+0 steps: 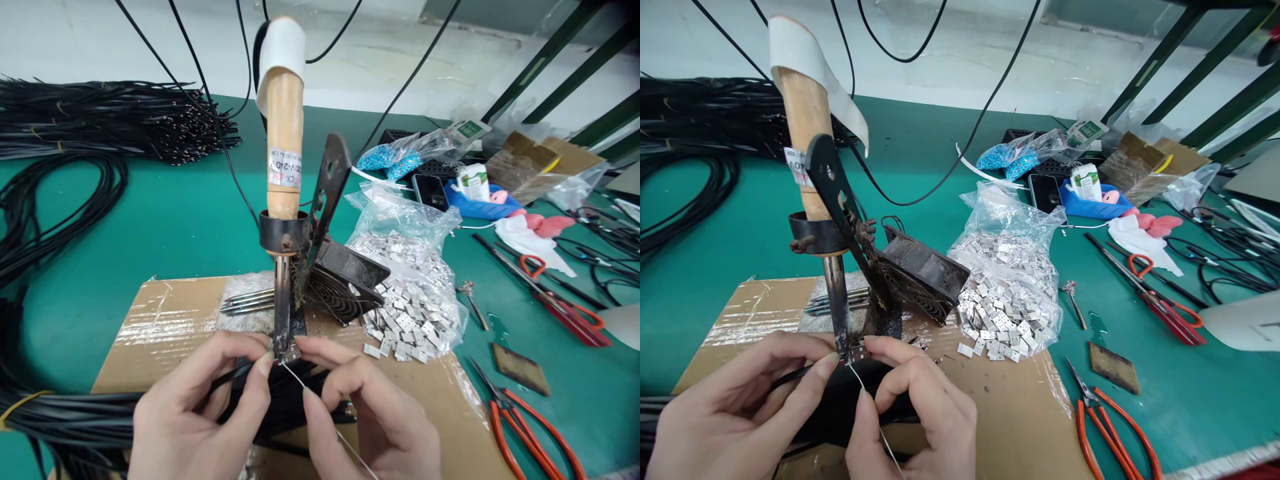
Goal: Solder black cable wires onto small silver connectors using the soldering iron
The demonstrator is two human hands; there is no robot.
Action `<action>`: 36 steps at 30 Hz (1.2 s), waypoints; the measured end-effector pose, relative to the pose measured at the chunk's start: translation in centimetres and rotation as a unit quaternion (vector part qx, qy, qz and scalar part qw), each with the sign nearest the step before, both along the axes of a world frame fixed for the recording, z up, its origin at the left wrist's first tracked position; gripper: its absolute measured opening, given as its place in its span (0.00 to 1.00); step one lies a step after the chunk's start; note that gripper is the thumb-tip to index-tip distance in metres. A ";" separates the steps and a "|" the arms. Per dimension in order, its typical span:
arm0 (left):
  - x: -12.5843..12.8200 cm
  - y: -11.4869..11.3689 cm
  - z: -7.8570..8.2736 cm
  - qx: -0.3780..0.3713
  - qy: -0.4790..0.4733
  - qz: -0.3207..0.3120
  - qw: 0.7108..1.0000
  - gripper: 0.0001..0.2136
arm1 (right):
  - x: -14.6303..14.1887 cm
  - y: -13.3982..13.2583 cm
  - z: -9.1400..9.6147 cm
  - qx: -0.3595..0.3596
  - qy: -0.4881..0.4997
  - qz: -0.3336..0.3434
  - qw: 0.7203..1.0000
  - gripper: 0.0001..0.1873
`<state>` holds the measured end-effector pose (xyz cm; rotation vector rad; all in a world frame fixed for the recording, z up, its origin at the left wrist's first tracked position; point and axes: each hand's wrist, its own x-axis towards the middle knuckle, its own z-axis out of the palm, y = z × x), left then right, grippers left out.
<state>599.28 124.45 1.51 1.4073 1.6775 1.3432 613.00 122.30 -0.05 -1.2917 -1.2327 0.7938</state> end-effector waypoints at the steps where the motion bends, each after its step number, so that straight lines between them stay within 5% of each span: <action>1: 0.0 0.0 0.0 0.001 0.001 -0.002 1.000 0.05 | 0.0 0.0 0.0 0.003 0.002 -0.002 1.000 0.11; 36: -0.4 -1.1 -1.2 -0.009 0.061 -0.004 0.998 0.05 | -0.4 -0.1 0.1 0.011 0.027 -0.014 0.999 0.11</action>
